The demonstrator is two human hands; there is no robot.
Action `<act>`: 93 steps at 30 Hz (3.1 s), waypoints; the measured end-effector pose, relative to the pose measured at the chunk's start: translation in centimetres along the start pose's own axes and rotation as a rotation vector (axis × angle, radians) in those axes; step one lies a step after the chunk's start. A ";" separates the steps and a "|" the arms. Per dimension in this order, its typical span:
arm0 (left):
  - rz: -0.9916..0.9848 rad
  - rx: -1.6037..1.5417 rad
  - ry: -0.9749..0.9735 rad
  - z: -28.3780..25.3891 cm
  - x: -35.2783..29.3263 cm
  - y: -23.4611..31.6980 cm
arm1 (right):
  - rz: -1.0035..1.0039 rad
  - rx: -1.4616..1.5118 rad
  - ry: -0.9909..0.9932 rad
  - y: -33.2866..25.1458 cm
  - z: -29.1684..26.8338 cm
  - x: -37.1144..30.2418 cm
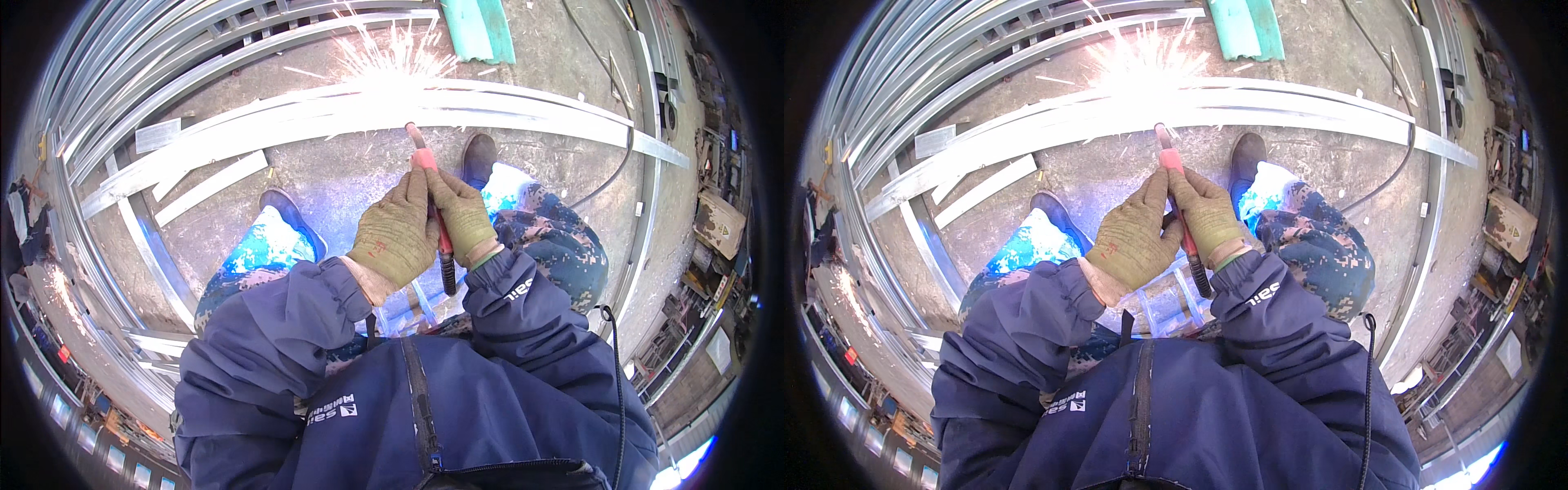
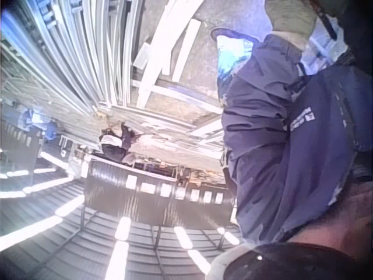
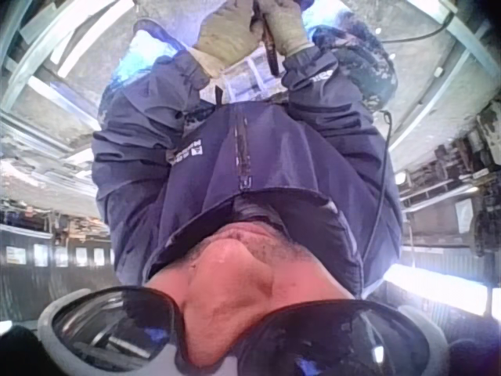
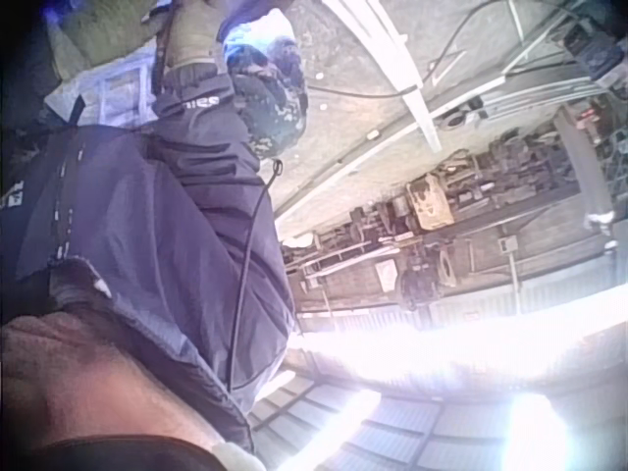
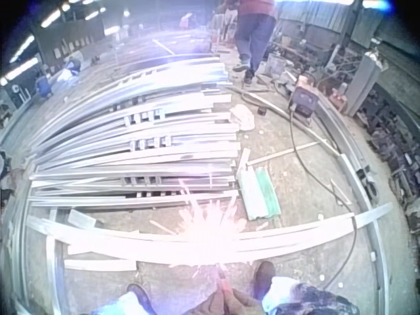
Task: The person welds a long curved metal frame using a handheld welding torch, creating bright sparks. They reposition the frame and continue welding along its length, then place the finished piece aside.
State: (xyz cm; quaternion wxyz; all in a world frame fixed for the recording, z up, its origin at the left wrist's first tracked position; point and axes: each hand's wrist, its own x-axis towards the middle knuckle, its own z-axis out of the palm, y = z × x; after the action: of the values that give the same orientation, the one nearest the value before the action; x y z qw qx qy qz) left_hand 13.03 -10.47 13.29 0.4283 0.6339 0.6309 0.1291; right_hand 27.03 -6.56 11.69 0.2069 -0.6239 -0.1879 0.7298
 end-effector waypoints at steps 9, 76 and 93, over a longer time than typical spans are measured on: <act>0.058 0.005 0.062 0.3 0.0 -0.4 | -0.020 0.022 -0.005 0.9 -0.3 0.8; -0.025 0.064 -0.010 -0.5 0.5 0.0 | -0.043 -0.017 0.020 1.0 -0.2 1.5; -0.010 0.005 0.016 -0.3 0.9 -0.4 | -0.102 0.069 0.049 0.9 0.7 1.2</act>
State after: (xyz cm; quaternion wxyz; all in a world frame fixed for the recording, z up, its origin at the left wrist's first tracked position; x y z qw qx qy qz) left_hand 12.71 -9.58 12.83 0.4221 0.6309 0.6378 0.1306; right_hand 26.15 -6.62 10.30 0.2699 -0.6236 -0.1889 0.7090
